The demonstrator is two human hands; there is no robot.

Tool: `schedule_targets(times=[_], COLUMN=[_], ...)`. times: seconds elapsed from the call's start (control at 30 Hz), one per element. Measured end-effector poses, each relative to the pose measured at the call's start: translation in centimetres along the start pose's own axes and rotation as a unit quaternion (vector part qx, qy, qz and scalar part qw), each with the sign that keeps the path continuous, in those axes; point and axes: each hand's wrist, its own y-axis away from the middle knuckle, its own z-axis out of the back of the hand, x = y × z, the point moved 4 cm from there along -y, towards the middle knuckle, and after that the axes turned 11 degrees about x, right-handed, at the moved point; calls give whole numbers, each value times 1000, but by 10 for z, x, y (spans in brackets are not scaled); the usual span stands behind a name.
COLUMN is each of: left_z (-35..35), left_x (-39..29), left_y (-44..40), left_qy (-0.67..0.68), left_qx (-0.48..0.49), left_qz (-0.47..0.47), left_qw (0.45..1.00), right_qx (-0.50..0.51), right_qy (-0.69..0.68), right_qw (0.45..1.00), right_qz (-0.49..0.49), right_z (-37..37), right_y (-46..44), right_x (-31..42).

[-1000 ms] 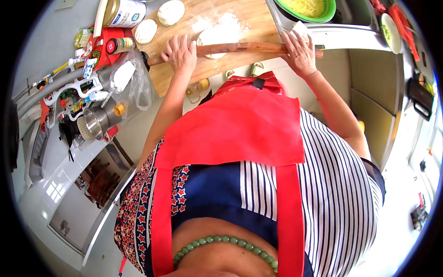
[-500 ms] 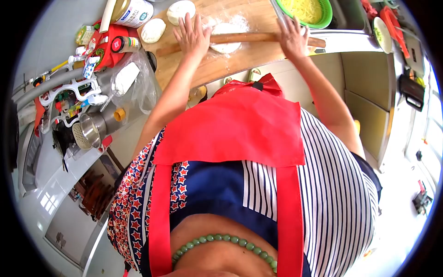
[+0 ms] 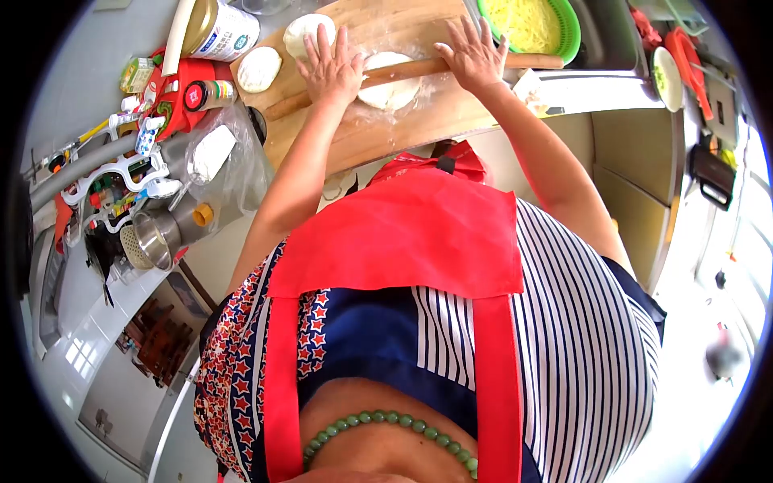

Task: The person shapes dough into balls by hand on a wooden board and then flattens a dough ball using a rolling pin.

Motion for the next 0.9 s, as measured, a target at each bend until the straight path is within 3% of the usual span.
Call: schedule_targets(times=[0.07, 0.1, 0.13, 0.2, 0.23, 0.3, 0.37, 0.43, 0.47, 0.5, 0.53, 0.63, 0.73, 0.77, 0.87, 0.9], left_z=[3, 4, 6, 14, 18, 23, 10, 3, -9, -12, -18, -31, -12, 1, 44, 53], left_x=[0, 1, 1, 3, 5, 0, -5, -17, -18, -18, -16, -10, -20, -24, -40, -49], left_y=[-13, -22, -29, -41, -46, -47, -52, -41, -40, -36, -33, -28, -15, -9, 6, 11], left_qy=[-2, -6, -11, 4, 7, -14, 63, 117, 174, 223, 269, 271, 167, 204, 194, 141], left_qx=[-5, -8, -9, -89, -103, -128, -66, -41, 12, 72, 130, 251, 217, 187, 13, 28], left_qz=[16, 28, 38, 9, -3, -20, -104, -205, -200, -126, -52, 26, -48, -58, -164, -169], left_qw=[1000, 1000, 999, 996, 995, 991, 990, 971, 964, 964, 953, 929, 960, 959, 967, 975], right_qx=[-13, 49, 40, 24, -13, -55, -59, 38, 86, 15, 24, 22, -48, -58, -13, -5], right_qy=[-14, -22, -17, -9, -97, -140, -117, -11, 44, 6, 21, 24, -54, -67, -87, -92], right_qw=[1000, 998, 999, 999, 991, 971, 952, 939, 925, 915, 919, 924, 910, 909, 914, 916], right_qz=[16, 10, 18, 33, 94, 186, 278, 340, 367, 404, 393, 381, 408, 408, 396, 390], right_z=[-1, 6, 11, 10, 12, 13, 13, 11, 7, 3, 3, 11, 37, 44, 52, 53], right_y=[-22, -34, -46, -71, -83, -100, -97, -72, -61, -50, -46, -20, 16, 28, 56, 63], right_x=[-2, 0, 3, 5, 6, 7, 9, 11, 7, -4, -9, -14, -13, -11, -9, -9])
